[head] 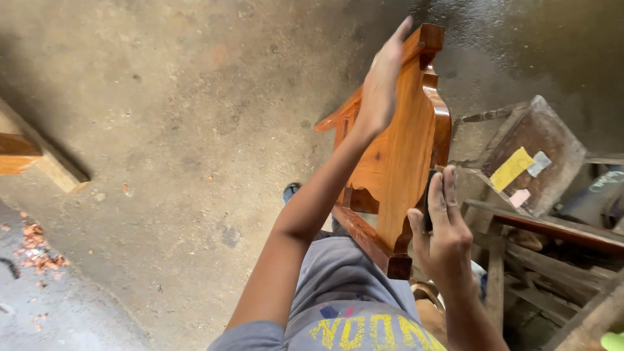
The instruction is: Sanding the surfaces of a wooden chair using sandpaper and a sanding block to prepare it for finishing.
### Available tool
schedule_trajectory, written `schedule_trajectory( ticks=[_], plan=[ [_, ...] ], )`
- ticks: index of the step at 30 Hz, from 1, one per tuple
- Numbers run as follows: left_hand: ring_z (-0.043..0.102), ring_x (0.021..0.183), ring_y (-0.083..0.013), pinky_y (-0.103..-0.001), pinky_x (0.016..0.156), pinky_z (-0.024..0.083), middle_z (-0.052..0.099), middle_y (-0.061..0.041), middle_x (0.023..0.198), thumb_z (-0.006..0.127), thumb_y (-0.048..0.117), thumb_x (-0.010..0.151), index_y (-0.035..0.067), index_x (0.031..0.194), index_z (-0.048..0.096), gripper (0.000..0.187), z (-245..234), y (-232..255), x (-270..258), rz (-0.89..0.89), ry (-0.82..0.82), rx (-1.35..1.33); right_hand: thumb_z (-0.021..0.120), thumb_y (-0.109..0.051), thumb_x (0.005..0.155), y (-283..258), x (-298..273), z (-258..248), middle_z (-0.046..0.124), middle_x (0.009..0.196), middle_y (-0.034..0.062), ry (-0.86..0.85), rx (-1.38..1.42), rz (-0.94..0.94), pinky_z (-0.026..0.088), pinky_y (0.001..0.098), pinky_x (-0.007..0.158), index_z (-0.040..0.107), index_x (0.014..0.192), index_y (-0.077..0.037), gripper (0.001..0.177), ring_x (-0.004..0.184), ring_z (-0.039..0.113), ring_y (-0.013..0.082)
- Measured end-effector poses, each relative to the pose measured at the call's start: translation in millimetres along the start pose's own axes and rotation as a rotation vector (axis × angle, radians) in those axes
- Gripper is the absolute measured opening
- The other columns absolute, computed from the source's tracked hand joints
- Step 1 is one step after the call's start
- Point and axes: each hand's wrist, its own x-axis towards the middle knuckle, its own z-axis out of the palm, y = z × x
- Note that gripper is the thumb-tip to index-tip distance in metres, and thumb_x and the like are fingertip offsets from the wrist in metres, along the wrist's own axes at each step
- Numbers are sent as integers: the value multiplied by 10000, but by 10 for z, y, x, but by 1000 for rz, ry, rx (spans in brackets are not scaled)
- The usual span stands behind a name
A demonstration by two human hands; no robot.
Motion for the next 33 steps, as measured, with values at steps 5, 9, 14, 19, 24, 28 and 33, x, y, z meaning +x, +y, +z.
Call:
schedule_trajectory(
  ticks=[5,9,14,19,24,28,33],
  plan=[
    [487,922,-184,-360,839,367,545,-13,967,318,490,1010,135,993,513,405,485,-552,861,218,-30,327,593,-167,1086,124,801,-81,323,1586,382,-98,-88,-1,436,516,1193,337,1542,150,612,1475,406,493],
    [613,593,-249,-401,609,417,661,-89,630,491,439,910,77,703,673,455,471,-733,956,240,59,385,558,-148,1072,-362,338,-84,373,1571,381,-15,-121,46,362,513,1260,394,1500,181,564,1490,395,496],
    [441,542,-164,-354,557,357,437,-1,577,488,395,928,129,663,524,377,487,-832,947,265,53,320,491,-144,1118,47,672,-14,378,1588,340,-58,-132,76,530,497,1103,374,1548,110,513,1386,518,494],
    [640,600,-177,-341,603,466,708,-9,652,517,363,916,114,773,715,348,473,-854,951,160,19,333,475,-83,1139,-1,779,-59,414,1584,329,-65,-64,75,592,498,998,406,1551,102,456,1297,620,499],
    [569,659,-177,-336,678,451,563,-18,707,424,318,997,109,768,555,336,461,-765,943,293,-15,299,514,17,1057,-38,274,-67,405,1581,328,-43,-55,36,468,444,1211,389,1517,126,489,1488,449,429],
    [717,801,-188,-321,761,541,765,-15,849,481,318,977,116,891,709,317,461,-828,971,170,-8,319,425,-179,1151,206,1040,-66,495,1583,266,-74,-43,114,510,406,686,548,1520,52,453,812,706,310],
    [618,721,-159,-310,756,476,639,-9,760,451,310,987,108,783,601,324,416,-712,948,167,-27,280,537,-62,1041,-283,176,-70,346,1590,354,-71,-95,68,411,454,1245,362,1506,144,537,1508,366,479]
  ],
)
